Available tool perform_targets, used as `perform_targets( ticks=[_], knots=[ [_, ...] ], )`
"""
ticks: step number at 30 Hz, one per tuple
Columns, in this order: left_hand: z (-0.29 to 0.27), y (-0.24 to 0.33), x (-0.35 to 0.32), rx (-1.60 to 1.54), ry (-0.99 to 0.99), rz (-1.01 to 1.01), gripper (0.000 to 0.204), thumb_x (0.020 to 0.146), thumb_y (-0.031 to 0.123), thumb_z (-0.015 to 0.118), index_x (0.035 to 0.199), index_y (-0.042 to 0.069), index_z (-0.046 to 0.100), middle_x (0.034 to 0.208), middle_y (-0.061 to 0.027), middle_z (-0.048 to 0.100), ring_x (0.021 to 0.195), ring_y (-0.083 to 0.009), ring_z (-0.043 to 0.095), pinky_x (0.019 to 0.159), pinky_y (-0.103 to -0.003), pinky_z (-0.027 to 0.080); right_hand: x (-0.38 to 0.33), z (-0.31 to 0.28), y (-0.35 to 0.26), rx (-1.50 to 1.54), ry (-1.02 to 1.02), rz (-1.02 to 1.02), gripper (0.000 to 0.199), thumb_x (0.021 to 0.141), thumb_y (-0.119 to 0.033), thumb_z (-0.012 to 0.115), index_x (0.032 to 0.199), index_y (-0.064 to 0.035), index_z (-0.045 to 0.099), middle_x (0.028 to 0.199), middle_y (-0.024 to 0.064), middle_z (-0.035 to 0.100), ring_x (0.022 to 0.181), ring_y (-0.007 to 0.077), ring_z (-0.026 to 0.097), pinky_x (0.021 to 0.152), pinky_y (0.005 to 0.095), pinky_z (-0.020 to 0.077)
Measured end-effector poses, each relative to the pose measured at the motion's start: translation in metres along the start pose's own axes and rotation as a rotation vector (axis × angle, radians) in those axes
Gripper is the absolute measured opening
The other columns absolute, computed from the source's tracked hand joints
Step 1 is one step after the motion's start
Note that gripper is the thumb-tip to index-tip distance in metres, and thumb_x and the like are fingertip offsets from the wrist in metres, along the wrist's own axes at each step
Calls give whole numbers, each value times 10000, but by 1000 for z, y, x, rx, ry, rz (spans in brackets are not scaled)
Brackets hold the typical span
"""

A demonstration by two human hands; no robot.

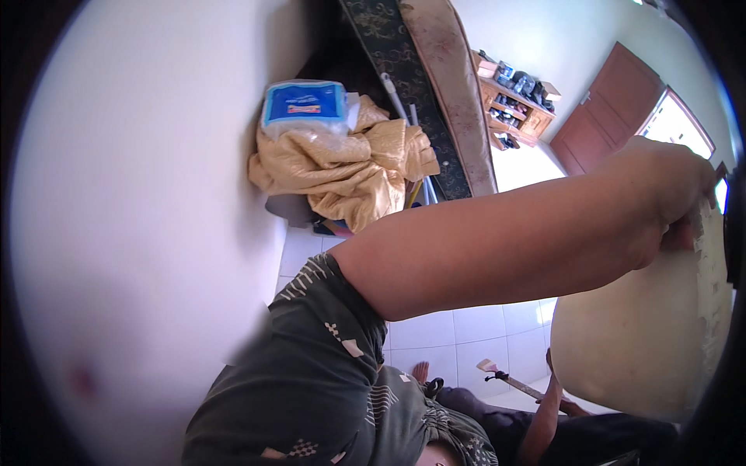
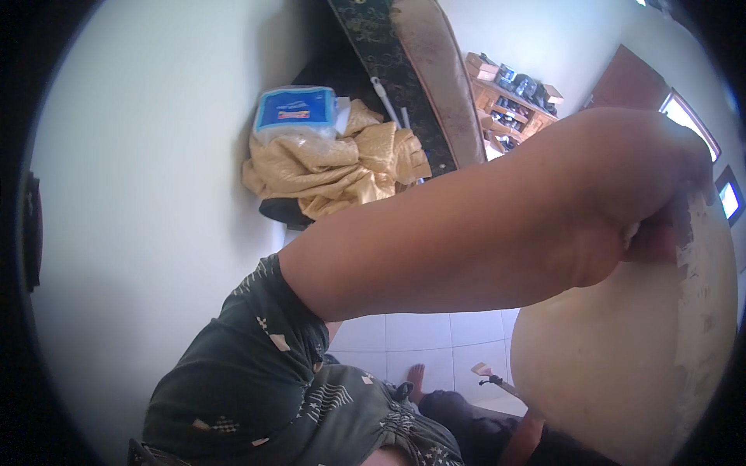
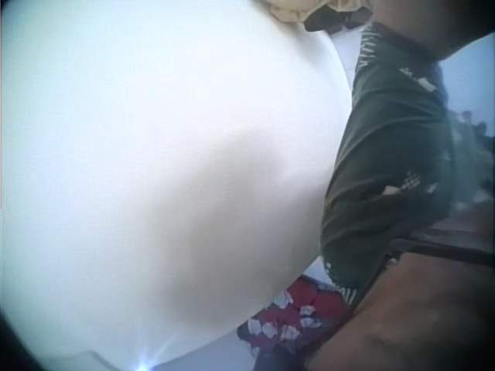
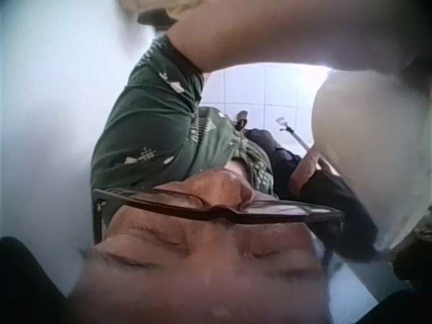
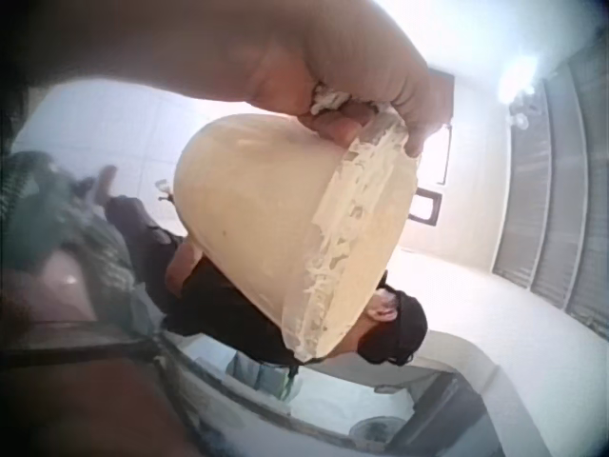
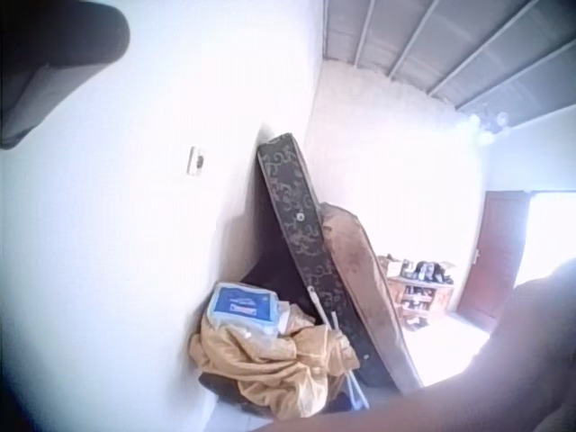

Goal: The person prepares wall filler by mixing a yellowish paste in a bucket and then scraping it out of a cloth bag into another container.

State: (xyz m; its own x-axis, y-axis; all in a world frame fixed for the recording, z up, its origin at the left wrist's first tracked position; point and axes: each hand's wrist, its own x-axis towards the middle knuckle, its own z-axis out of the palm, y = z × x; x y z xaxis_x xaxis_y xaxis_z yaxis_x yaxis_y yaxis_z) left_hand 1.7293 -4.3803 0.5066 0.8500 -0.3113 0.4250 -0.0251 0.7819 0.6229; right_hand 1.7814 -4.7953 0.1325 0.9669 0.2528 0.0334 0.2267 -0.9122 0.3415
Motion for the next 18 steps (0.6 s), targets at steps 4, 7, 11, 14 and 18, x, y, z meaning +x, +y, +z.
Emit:
perform_targets(
  ticks=[4, 7, 11, 14, 18],
  knots=[
    [-41, 1, 52, -36, -16, -34, 114, 797, 79, 628, 812, -10, 558, 715, -89, 511, 591, -152, 502, 545, -251, 488, -2, 16, 31, -29, -52, 63, 374, 879, -279, 548, 1118, 5, 590, 940, 218, 647, 878, 358, 633, 764, 418, 504],
    [-77, 0, 95, -49, -22, -64, 113, 788, 81, 636, 797, -2, 560, 700, -79, 503, 587, -149, 487, 551, -254, 481, -26, 23, 48, 23, -139, 191, 372, 886, -268, 538, 1134, 7, 581, 940, 222, 644, 879, 363, 630, 762, 419, 502],
    [-135, -3, 157, -46, -30, -135, 112, 777, 84, 648, 777, 10, 563, 681, -67, 491, 580, -145, 468, 559, -259, 471, -79, 18, 41, 113, -165, 289, 351, 878, -241, 522, 1149, -26, 580, 941, 234, 627, 869, 386, 611, 752, 443, 497],
    [-178, -8, 211, -33, -31, -203, 116, 771, 94, 657, 780, 18, 569, 675, -54, 480, 593, -136, 449, 588, -239, 444, -106, 8, 22, 152, -284, 450, 321, 869, -243, 536, 1100, -27, 591, 916, 229, 632, 847, 371, 620, 738, 430, 501],
    [-233, -26, 279, 29, 56, -249, 146, 759, 125, 674, 800, 25, 576, 693, -36, 489, 584, -122, 450, 580, -235, 420, -129, -12, -13, 198, -476, 691, 285, 859, -245, 555, 1034, -27, 607, 882, 222, 640, 818, 351, 632, 720, 412, 507]
  ],
)
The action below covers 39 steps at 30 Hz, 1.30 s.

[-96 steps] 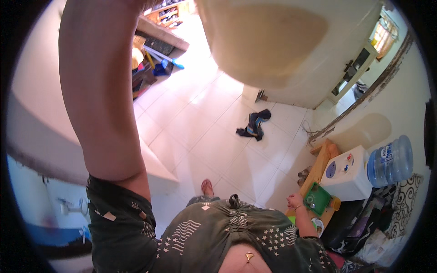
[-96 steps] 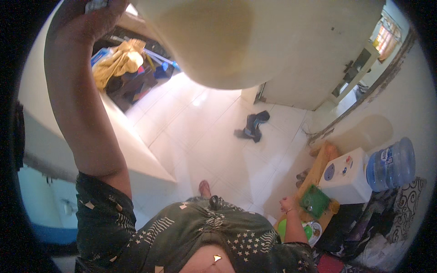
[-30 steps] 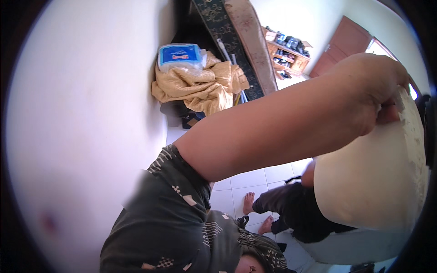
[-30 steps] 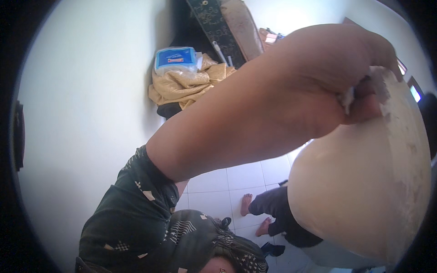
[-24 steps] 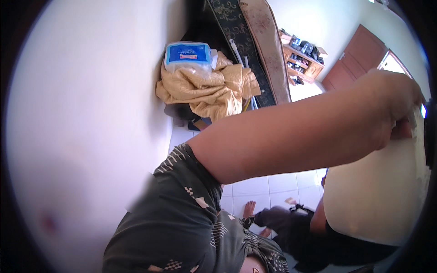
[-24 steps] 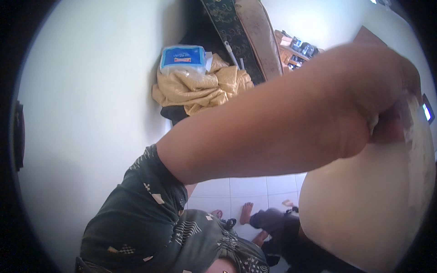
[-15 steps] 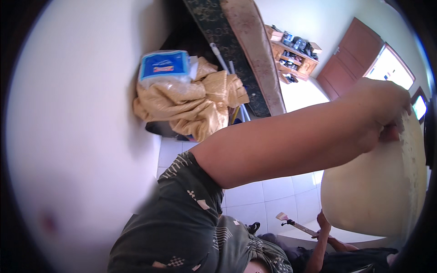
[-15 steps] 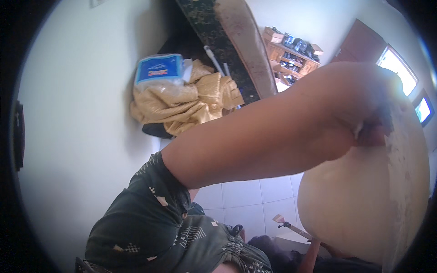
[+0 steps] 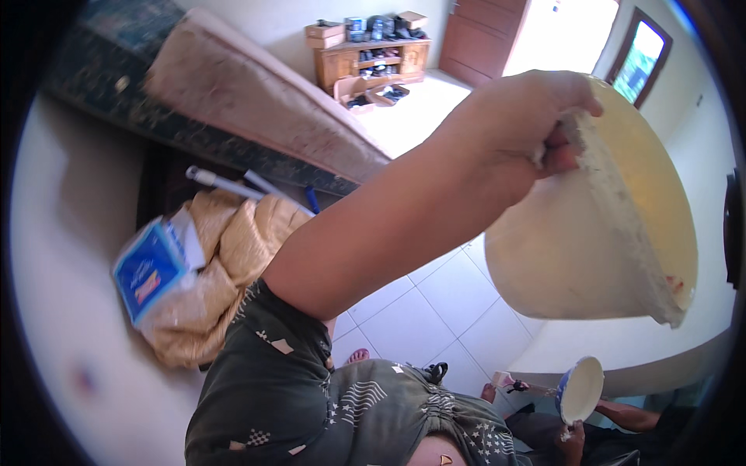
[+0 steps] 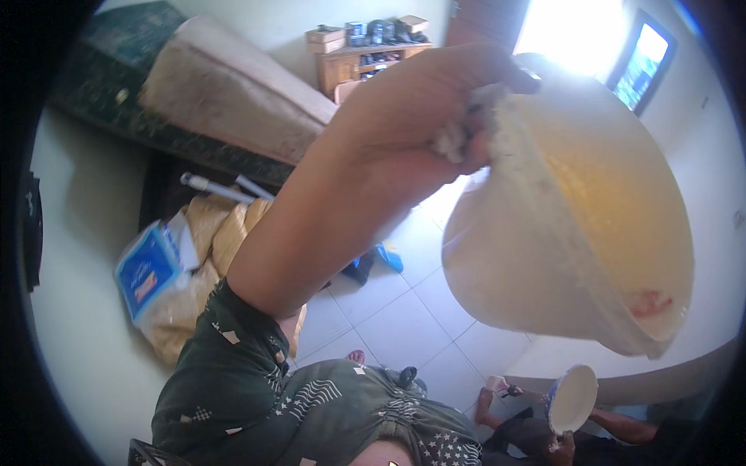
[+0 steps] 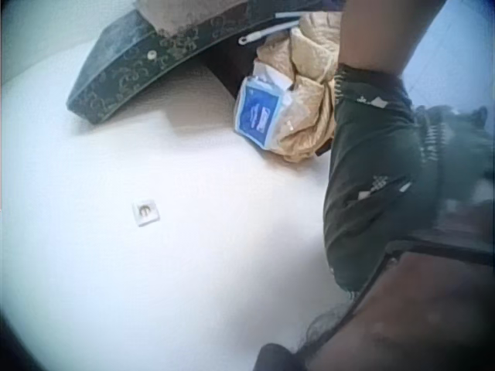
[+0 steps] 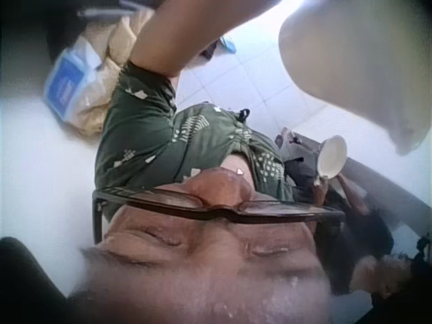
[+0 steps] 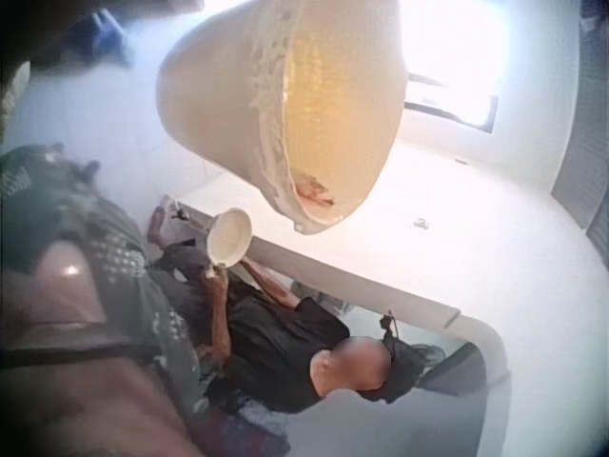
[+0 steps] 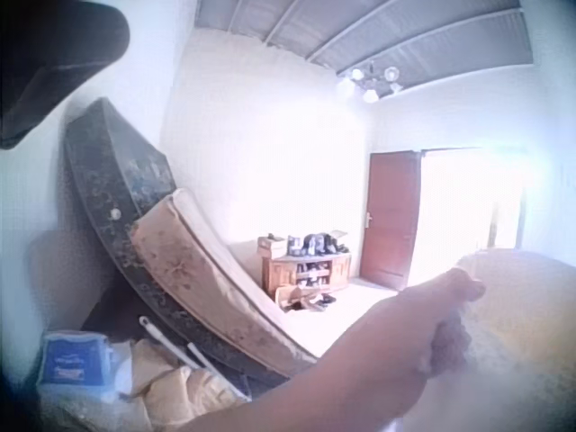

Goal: The person prepares wall filler by mixing a yellowish paste in a bucket and then scraping it out of a cloth bag into another container.

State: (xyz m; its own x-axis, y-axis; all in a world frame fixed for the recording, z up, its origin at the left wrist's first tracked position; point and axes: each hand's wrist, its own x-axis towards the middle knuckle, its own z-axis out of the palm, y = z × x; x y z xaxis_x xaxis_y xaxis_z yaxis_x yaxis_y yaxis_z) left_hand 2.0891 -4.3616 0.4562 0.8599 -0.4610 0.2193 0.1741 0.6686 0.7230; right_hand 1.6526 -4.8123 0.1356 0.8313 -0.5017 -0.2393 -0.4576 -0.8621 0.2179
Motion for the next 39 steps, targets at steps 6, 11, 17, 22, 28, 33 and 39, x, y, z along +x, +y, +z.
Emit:
perform_targets(
  ticks=[6, 11, 17, 22, 28, 33, 39],
  knots=[
    [-92, -29, 106, 45, 18, -174, 253, 756, 60, 688, 986, -7, 606, 867, -71, 658, 711, -160, 658, 632, -251, 541, -29, 14, -23, 75, -269, 300, 244, 842, -249, 584, 936, -29, 631, 831, 212, 651, 774, 321, 649, 692, 385, 515],
    [-159, -69, 185, 61, 89, -179, 219, 781, 86, 664, 972, -2, 601, 856, -60, 648, 731, -140, 639, 658, -256, 526, 30, 91, -71, 226, -513, 353, 229, 829, -253, 607, 853, -29, 650, 788, 203, 660, 737, 296, 664, 669, 363, 522],
    [-211, -112, 257, 123, 302, -159, 188, 767, 127, 672, 917, 22, 627, 862, -40, 650, 763, -136, 628, 696, -274, 501, 230, 192, -189, 505, -730, 105, 236, 812, -257, 636, 755, -31, 674, 737, 193, 671, 693, 266, 681, 641, 336, 531],
    [-278, -146, 341, 243, 353, -173, 176, 764, 138, 661, 902, 34, 624, 867, -69, 651, 731, -156, 636, 641, -271, 504, 427, 165, -206, 1031, -606, 556, 234, 826, -225, 630, 806, 4, 673, 668, 124, 663, 493, 192, 627, 499, 330, 545],
    [-341, -220, 458, 275, 420, -210, 210, 732, 58, 648, 926, 34, 572, 823, -81, 632, 717, -169, 652, 646, -285, 556, 615, 43, -254, 1592, -457, 432, 419, 877, -160, 618, 1218, 64, 522, 914, 153, 638, 695, 220, 659, 567, 315, 571],
    [-376, -296, 573, 322, 203, -374, 187, 726, 17, 639, 895, 44, 564, 787, -76, 647, 633, -155, 645, 560, -268, 551, 713, -67, -293, 1798, -590, 365, 397, 940, -206, 568, 1241, 44, 503, 1005, 163, 628, 801, 228, 660, 680, 334, 582],
    [-383, -401, 694, 301, 5, -611, 184, 733, 2, 653, 885, 46, 559, 779, -71, 649, 623, -139, 639, 538, -254, 537, 820, -130, -276, 2199, -588, 210, 512, 957, -304, 545, 1335, 17, 419, 1136, 154, 597, 951, 245, 638, 799, 362, 554]
  ],
)
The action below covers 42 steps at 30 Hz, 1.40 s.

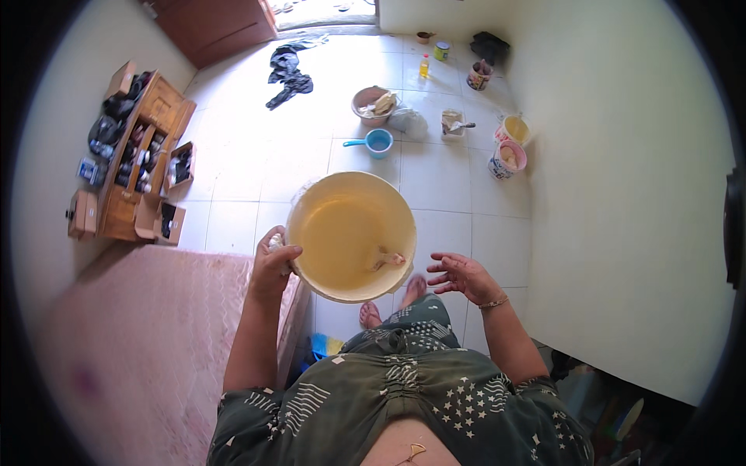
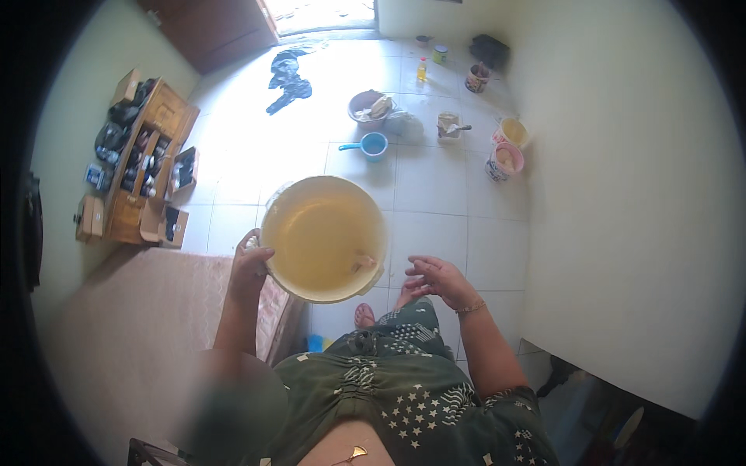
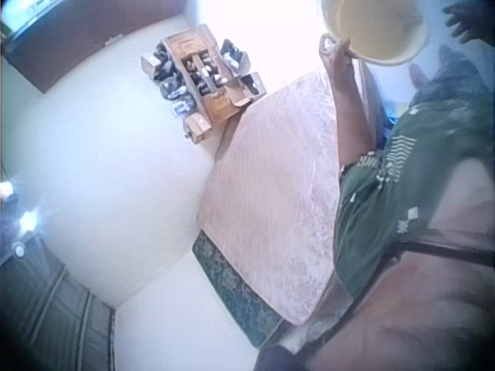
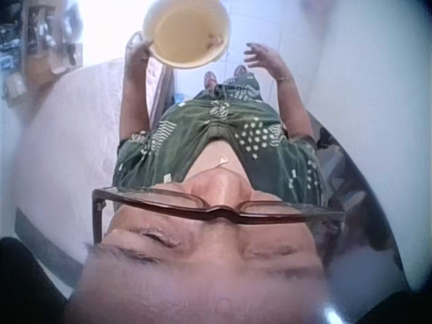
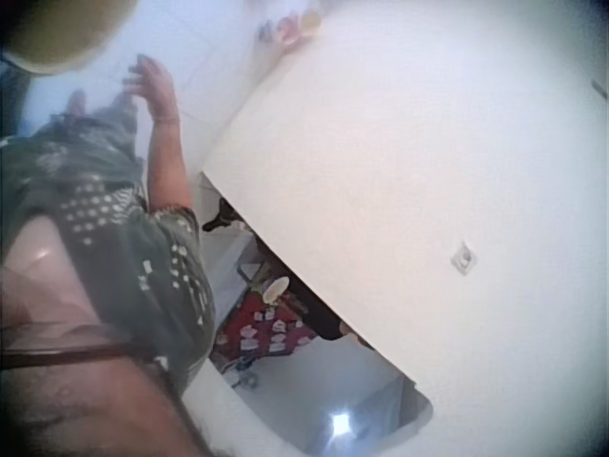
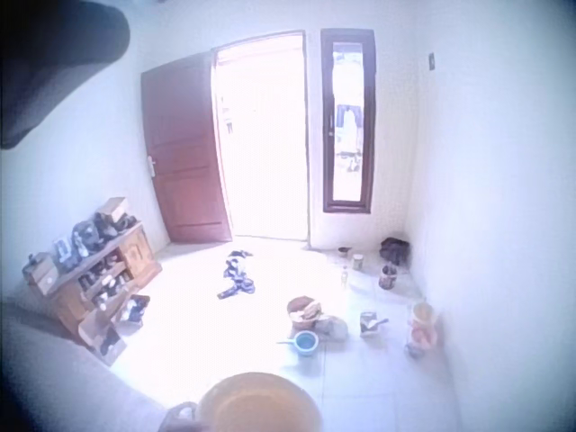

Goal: The person prepares wall filler by mixing a yellowish paste in a bucket and then scraping it out of a cloth bag into another container.

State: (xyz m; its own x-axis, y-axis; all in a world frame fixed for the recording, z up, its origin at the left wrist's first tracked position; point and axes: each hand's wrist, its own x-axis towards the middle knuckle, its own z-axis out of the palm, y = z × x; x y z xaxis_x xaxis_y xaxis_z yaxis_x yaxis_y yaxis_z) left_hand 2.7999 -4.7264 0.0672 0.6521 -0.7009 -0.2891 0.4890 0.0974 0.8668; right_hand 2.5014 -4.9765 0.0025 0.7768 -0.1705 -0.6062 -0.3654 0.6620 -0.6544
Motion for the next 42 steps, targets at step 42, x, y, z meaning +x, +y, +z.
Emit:
perform_targets(
  ticks=[42],
  knots=[
    [23, -204, 565, 466, 150, -1198, 222, 941, 270, 563, 880, 57, 546, 624, -4, 451, 484, -127, 427, 444, -289, 409, 437, -264, -84, 541, 814, 148, 234, 741, 41, 593, 953, 10, 501, 955, 135, 588, 841, 254, 641, 753, 405, 589]
  ],
)
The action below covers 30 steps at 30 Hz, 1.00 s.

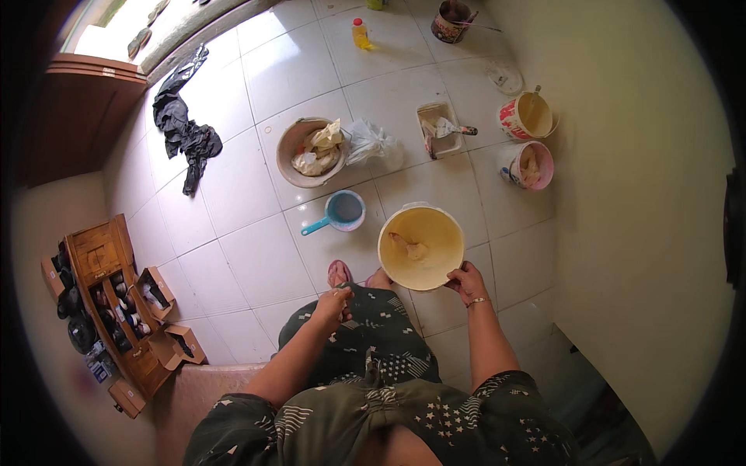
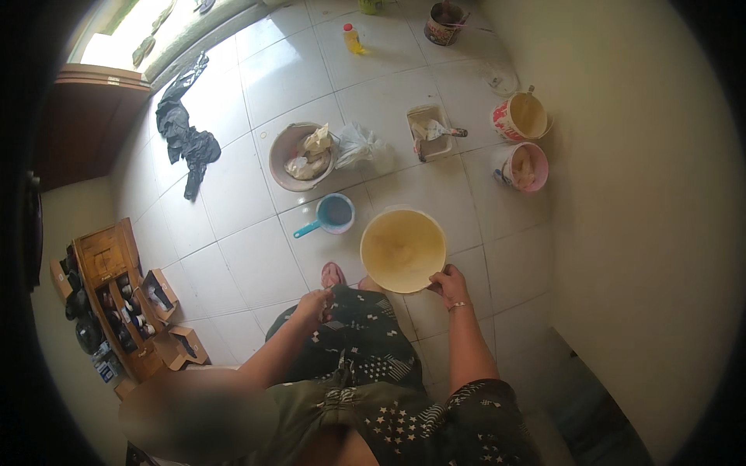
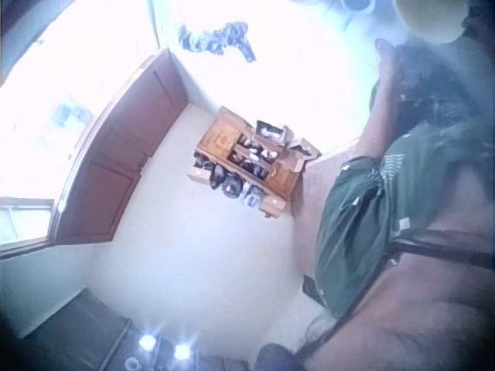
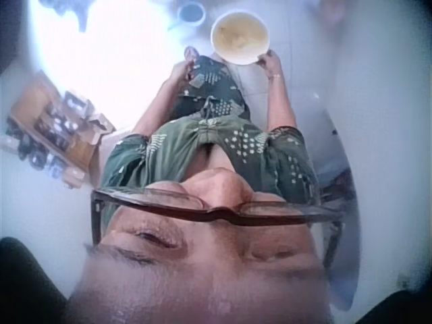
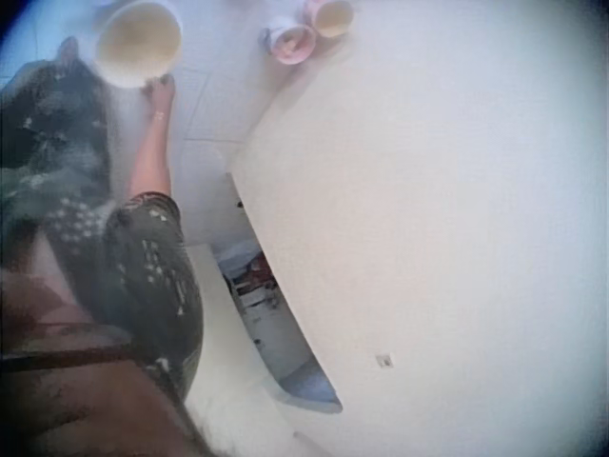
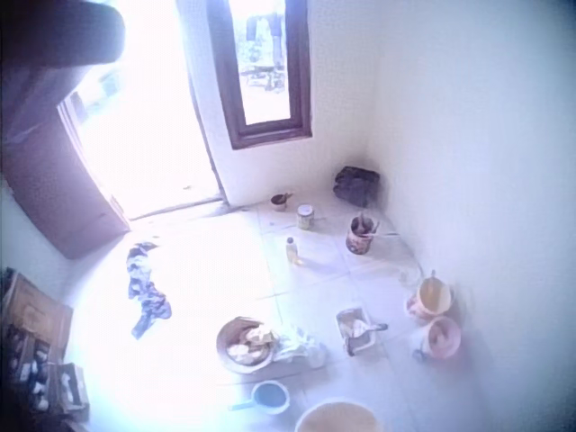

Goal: The person prepares wall filler by mixing a yellowish paste in a bucket and then scraping it out of a cloth bag into another container.

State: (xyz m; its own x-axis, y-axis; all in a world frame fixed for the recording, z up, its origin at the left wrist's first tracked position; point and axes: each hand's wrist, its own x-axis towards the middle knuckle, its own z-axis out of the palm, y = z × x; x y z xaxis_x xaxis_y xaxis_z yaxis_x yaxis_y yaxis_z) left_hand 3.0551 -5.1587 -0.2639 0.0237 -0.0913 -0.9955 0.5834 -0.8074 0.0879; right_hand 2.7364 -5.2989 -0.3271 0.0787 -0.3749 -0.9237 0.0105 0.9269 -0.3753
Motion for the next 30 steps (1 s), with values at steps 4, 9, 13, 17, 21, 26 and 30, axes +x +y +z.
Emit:
perform_targets(
  ticks=[4, 9, 13, 17, 21, 26, 30],
  knots=[
    [25, -3, 20, -19, -77, -34, 207, 940, 240, 566, 861, 50, 551, 625, -7, 460, 483, -130, 435, 458, -294, 444, 57, -15, -10, 3, 35, 15, 206, 741, 37, 604, 920, 3, 507, 925, 127, 584, 813, 246, 640, 736, 384, 584],
    [47, -8, 63, 66, -139, -93, 192, 937, 223, 564, 870, 43, 551, 627, -8, 467, 488, -131, 449, 461, -294, 448, 118, -28, -12, 9, 30, 25, 262, 742, 31, 611, 979, -2, 504, 965, 121, 594, 857, 244, 632, 795, 395, 563],
    [47, -12, 104, 100, -201, -153, 177, 930, 212, 574, 876, 45, 549, 645, -18, 482, 482, -137, 450, 461, -297, 448, 163, -30, -6, 35, 45, 2, 296, 747, 29, 632, 1010, -18, 505, 976, 100, 598, 870, 233, 624, 825, 408, 553],
    [30, -13, 134, 166, -227, -167, 171, 927, 206, 578, 891, 42, 549, 653, -25, 489, 478, -142, 449, 472, -300, 451, 201, -30, 2, 65, -1, 3, 318, 735, 35, 655, 1013, -24, 512, 990, 102, 603, 895, 241, 628, 826, 420, 552],
    [15, -12, 150, 138, -226, -199, 158, 933, 190, 568, 899, 37, 548, 659, -30, 493, 490, -146, 459, 474, -298, 451, 227, -34, 11, 153, -58, 21, 352, 745, 25, 678, 1056, -23, 520, 1017, 104, 612, 925, 246, 632, 850, 425, 542],
    [10, -8, 164, 83, -274, -205, 138, 931, 174, 561, 902, 39, 549, 666, -31, 498, 516, -150, 474, 485, -301, 453, 243, -45, 22, 306, -139, -15, 343, 814, -32, 683, 1117, -23, 523, 1039, 102, 619, 952, 236, 628, 909, 421, 512],
    [5, 2, 161, 14, -277, -215, 124, 923, 168, 569, 888, 49, 556, 668, -30, 502, 517, -151, 482, 473, -302, 449, 235, -43, 20, 473, -151, -38, 339, 857, -132, 674, 1144, -6, 547, 1061, 126, 618, 1003, 252, 608, 879, 421, 518]
  ],
)
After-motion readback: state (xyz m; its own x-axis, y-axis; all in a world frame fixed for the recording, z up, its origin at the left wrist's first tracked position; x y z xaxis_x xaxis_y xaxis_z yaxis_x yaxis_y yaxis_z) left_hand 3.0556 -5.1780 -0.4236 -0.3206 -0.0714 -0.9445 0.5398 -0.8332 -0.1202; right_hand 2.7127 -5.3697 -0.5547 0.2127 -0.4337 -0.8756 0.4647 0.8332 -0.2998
